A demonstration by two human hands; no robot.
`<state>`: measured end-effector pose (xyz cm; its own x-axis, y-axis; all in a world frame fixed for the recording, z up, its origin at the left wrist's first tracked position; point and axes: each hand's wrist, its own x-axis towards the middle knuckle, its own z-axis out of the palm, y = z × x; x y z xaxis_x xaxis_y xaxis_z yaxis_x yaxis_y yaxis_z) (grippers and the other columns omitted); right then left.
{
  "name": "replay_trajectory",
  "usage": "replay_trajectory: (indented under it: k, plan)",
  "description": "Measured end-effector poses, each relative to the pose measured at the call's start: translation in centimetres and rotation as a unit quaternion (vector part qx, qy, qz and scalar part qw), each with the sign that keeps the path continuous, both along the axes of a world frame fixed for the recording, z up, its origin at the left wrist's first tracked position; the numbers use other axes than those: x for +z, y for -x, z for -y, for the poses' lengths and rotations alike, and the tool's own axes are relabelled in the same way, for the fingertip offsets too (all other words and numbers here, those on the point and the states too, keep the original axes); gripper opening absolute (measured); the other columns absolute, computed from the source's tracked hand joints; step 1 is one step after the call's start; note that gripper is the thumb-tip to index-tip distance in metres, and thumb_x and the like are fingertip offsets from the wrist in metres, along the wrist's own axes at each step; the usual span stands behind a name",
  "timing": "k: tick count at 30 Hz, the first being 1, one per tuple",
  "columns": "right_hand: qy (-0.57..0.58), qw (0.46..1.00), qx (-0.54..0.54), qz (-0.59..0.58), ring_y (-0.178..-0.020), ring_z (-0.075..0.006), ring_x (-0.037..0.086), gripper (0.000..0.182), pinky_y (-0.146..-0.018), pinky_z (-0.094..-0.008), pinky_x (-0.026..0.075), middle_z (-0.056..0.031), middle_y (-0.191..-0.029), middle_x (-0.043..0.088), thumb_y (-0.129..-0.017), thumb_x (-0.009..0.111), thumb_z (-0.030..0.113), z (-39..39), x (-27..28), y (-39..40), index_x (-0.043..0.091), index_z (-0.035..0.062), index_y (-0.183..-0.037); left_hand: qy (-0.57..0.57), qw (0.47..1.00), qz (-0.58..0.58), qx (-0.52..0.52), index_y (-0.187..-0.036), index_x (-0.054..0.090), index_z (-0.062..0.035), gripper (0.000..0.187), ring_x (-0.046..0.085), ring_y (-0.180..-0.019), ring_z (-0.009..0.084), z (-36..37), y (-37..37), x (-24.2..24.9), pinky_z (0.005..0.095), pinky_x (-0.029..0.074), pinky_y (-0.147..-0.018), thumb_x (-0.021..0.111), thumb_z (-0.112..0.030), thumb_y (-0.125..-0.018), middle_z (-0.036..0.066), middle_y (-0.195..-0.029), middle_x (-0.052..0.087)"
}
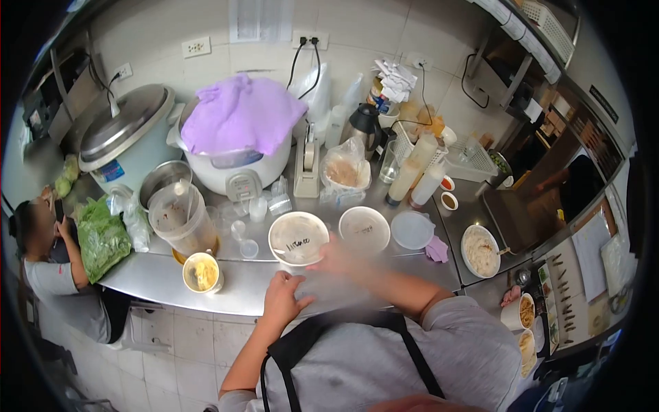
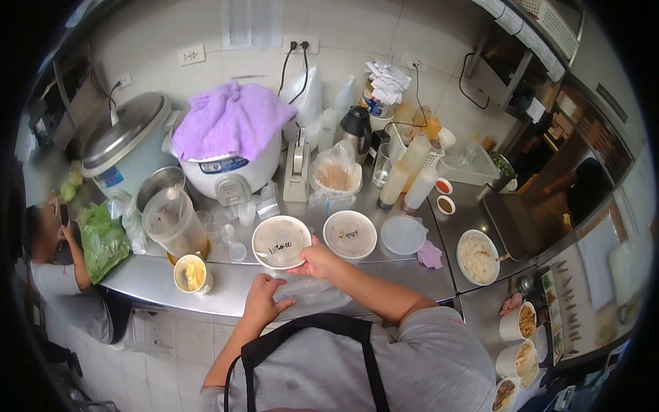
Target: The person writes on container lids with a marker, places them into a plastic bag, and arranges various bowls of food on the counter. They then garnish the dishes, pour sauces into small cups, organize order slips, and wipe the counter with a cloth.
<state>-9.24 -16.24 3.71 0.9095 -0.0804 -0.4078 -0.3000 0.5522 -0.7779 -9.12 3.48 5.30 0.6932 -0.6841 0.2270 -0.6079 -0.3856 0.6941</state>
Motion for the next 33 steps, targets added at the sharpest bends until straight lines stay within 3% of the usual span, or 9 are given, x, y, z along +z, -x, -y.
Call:
replay_trajectory:
  k: [5,14,18,22,26,27,28,30,33]
  plan:
    - [0.044,0.999,0.016,0.001,-0.079,-0.0353,0.055,0.067,-0.057,-0.0379,0.051,-0.0177,-0.114,0.037,-0.066,0.035,-0.008,0.0,2.3,0.5,0.014,0.0205,-0.124,-0.058,0.994,0.089,-0.025,-0.081,0.059,-0.0069,0.029,0.051,-0.074,0.0298,0.5,-0.5,-0.7,0.0351,0.042,-0.063,0.069,-0.026,-0.061,0.012,-0.076,0.052]
    - [0.056,0.997,0.048,0.024,-0.073,-0.0318,0.058,0.072,-0.052,-0.0315,0.05,-0.0157,-0.113,0.04,-0.065,0.035,-0.007,1.3,7.8,0.9,0.013,0.0227,-0.126,-0.241,0.962,-0.127,0.011,-0.083,0.058,-0.0026,0.033,0.055,-0.08,0.0326,2.6,-5.7,-3.7,0.04,0.043,-0.069,0.048,-0.033,-0.077,0.02,-0.082,0.058]
    - [0.138,0.986,0.089,0.007,-0.074,-0.0285,0.058,0.072,-0.051,-0.0307,0.05,-0.0135,-0.112,0.042,-0.065,0.036,-0.008,0.3,9.7,2.2,0.015,0.0223,-0.126,0.084,0.968,-0.218,-0.088,-0.094,0.058,-0.0022,0.03,0.057,-0.082,0.0225,3.0,-9.4,-8.8,0.0326,0.043,-0.073,0.051,-0.026,-0.076,0.015,-0.089,0.06]
    - [0.178,0.976,0.116,-0.043,-0.074,-0.0247,0.058,0.071,-0.049,-0.0294,0.05,-0.0111,-0.11,0.043,-0.066,0.038,-0.009,-0.7,8.9,3.4,0.016,0.0229,-0.126,0.047,0.851,-0.523,-0.007,-0.094,0.058,0.0003,0.035,0.054,-0.083,0.0198,1.1,-11.6,-10.3,0.0292,0.042,-0.073,0.057,-0.027,-0.072,0.013,-0.093,0.059]
    - [0.17,0.975,0.139,-0.046,-0.07,-0.0209,0.058,0.071,-0.048,-0.0282,0.049,-0.0087,-0.106,0.046,-0.067,0.042,-0.008,-0.7,6.7,4.1,0.018,0.0237,-0.126,-0.058,0.914,-0.397,0.057,-0.094,0.058,0.0013,0.041,0.054,-0.082,0.0193,0.8,-9.8,-3.7,0.0295,0.042,-0.071,0.059,-0.031,-0.07,0.011,-0.092,0.059]
    - [0.144,0.978,0.144,-0.051,-0.068,-0.0201,0.057,0.072,-0.047,-0.028,0.049,-0.0082,-0.105,0.047,-0.067,0.043,-0.007,-0.6,5.3,4.1,0.018,0.0242,-0.126,-0.076,0.918,-0.388,0.031,-0.099,0.056,0.0003,0.043,0.055,-0.087,0.0228,0.9,-11.0,-6.0,0.0313,0.042,-0.074,0.055,-0.034,-0.073,0.016,-0.099,0.057]
    - [0.118,0.98,0.148,-0.056,-0.067,-0.0192,0.057,0.072,-0.047,-0.0277,0.049,-0.0077,-0.103,0.048,-0.067,0.045,-0.007,-0.5,3.9,4.2,0.018,0.0246,-0.126,-0.135,0.974,-0.166,-0.075,-0.101,0.053,-0.0015,0.041,0.054,-0.091,0.0288,1.0,-11.2,-4.8,0.0348,0.042,-0.076,0.048,-0.033,-0.077,0.02,-0.101,0.054]
    - [0.075,0.981,0.161,-0.083,-0.066,-0.0191,0.057,0.074,-0.047,-0.0276,0.049,-0.0084,-0.102,0.049,-0.066,0.045,-0.007,-0.3,1.7,4.0,0.017,0.0245,-0.126,-0.145,0.986,0.031,-0.069,-0.093,0.055,-0.0007,0.034,0.055,-0.083,0.0298,1.9,-13.6,-10.6,0.0365,0.042,-0.073,0.041,-0.03,-0.081,0.019,-0.092,0.057]
    - [0.099,0.967,0.198,-0.123,-0.067,-0.0192,0.058,0.072,-0.047,-0.0281,0.05,-0.0103,-0.102,0.05,-0.066,0.046,-0.005,-0.4,2.4,3.9,0.019,0.0231,-0.126,0.086,0.934,-0.343,0.045,-0.081,0.057,-0.0008,0.029,0.055,-0.067,0.0187,2.4,-12.0,-3.9,0.0301,0.043,-0.062,0.048,-0.028,-0.079,0.011,-0.074,0.058]
